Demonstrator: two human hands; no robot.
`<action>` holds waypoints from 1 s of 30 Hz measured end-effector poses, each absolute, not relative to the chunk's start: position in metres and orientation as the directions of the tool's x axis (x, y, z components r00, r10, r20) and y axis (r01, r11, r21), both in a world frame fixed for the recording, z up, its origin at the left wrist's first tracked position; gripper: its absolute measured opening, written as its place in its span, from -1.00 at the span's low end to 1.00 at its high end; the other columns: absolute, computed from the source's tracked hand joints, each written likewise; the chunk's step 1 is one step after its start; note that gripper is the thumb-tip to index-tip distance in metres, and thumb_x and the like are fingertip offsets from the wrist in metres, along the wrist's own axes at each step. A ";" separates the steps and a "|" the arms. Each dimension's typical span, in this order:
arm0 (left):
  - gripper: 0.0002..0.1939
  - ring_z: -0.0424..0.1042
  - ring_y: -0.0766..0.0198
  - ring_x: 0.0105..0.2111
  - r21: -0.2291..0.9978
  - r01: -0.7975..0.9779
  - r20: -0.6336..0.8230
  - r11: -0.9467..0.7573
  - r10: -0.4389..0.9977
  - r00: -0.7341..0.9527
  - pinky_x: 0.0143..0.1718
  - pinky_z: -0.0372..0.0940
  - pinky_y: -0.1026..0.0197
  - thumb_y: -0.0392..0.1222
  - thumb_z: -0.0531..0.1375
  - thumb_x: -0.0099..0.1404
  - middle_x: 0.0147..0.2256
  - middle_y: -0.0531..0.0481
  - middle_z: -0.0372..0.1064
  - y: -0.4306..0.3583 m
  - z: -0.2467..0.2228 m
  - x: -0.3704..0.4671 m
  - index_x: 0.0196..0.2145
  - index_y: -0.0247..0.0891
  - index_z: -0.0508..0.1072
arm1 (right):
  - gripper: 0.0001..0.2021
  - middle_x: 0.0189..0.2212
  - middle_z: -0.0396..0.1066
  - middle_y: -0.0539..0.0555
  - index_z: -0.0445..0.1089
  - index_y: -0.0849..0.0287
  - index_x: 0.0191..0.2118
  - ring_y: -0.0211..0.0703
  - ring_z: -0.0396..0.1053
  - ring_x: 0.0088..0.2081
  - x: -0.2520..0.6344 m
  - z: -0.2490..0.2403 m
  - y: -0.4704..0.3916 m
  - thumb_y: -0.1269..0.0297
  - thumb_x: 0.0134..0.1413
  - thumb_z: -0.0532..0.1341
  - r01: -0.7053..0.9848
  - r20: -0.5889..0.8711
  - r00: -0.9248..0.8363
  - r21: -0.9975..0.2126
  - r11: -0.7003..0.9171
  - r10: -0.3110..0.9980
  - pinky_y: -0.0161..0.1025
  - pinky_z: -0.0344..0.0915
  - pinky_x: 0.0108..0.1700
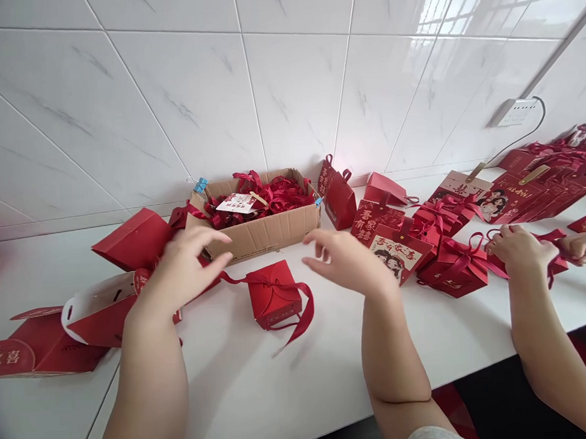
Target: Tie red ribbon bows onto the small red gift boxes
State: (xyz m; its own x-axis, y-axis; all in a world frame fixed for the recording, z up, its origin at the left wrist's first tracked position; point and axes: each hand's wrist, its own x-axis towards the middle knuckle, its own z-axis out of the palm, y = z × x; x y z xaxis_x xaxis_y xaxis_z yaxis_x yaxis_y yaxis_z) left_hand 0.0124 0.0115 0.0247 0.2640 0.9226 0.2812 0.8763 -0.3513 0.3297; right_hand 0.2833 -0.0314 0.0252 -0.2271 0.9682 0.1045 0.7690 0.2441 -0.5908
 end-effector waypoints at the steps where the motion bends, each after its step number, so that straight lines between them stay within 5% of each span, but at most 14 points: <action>1: -0.79 0.36 0.06 -0.06 0.342 0.855 0.150 -0.391 0.921 0.361 -0.14 0.28 0.10 -0.10 0.11 0.24 -0.05 0.00 0.36 0.005 0.025 0.018 -0.16 -0.09 0.41 | -0.80 -0.35 0.44 0.06 0.41 0.11 -0.18 -0.18 0.38 -0.32 0.275 0.023 -0.030 0.19 0.10 0.17 0.746 0.117 -0.311 -0.585 0.319 0.943 -0.26 0.27 -0.30; 3: -0.79 0.40 0.09 -0.15 0.297 0.869 -0.030 -0.396 0.906 0.423 -0.27 0.28 0.14 -0.12 0.11 0.23 -0.11 0.00 0.38 -0.004 0.022 0.030 -0.16 -0.12 0.40 | -0.87 -0.35 0.43 0.05 0.42 0.13 -0.30 -0.19 0.36 -0.31 0.258 0.015 -0.025 0.24 0.10 0.16 0.716 0.083 -0.434 -0.572 0.399 0.897 -0.30 0.23 -0.33; 7: -0.87 0.38 0.06 -0.17 0.233 0.871 -0.159 -0.432 0.867 0.473 -0.31 0.25 0.13 -0.16 0.12 0.20 -0.20 -0.06 0.33 -0.008 0.010 0.049 -0.26 -0.18 0.37 | -0.90 -0.40 0.39 0.05 0.37 0.18 -0.43 -0.21 0.30 -0.40 0.237 -0.002 -0.009 0.28 -0.03 0.26 0.797 -0.116 -0.482 -0.470 0.379 0.869 -0.33 0.10 -0.45; 15: -0.80 0.35 0.14 -0.21 0.330 0.831 -0.165 -0.447 0.840 0.517 -0.38 0.21 0.17 -0.12 -0.06 0.34 -0.19 -0.06 0.18 -0.003 -0.008 0.050 -0.38 -0.20 0.26 | -0.84 -0.19 0.32 0.08 0.36 0.20 -0.46 -0.29 0.29 -0.39 0.241 -0.010 0.002 0.31 0.09 0.14 0.789 -0.119 -0.494 -0.479 0.386 0.861 -0.33 0.12 -0.39; 22: -0.80 0.31 0.30 -0.43 0.430 0.804 -0.253 -0.412 0.799 0.545 -0.39 0.20 0.17 -0.06 -0.01 0.31 -0.15 0.00 0.16 0.001 -0.014 0.039 -0.38 -0.20 0.25 | -0.87 -0.32 0.34 0.06 0.33 0.21 -0.52 -0.27 0.27 -0.40 0.239 -0.014 0.007 0.36 0.00 0.16 0.777 -0.152 -0.524 -0.488 0.397 0.838 -0.32 0.11 -0.40; 30: -0.82 0.31 0.31 -0.44 0.440 0.799 -0.312 -0.410 0.765 0.564 -0.44 0.18 0.19 -0.08 0.01 0.27 -0.11 0.03 0.17 0.001 -0.011 0.036 -0.44 -0.20 0.20 | -0.86 -0.33 0.39 0.07 0.33 0.20 -0.51 -0.25 0.30 -0.39 0.243 -0.018 0.013 0.30 -0.01 0.17 0.749 -0.218 -0.581 -0.519 0.411 0.784 -0.33 0.15 -0.38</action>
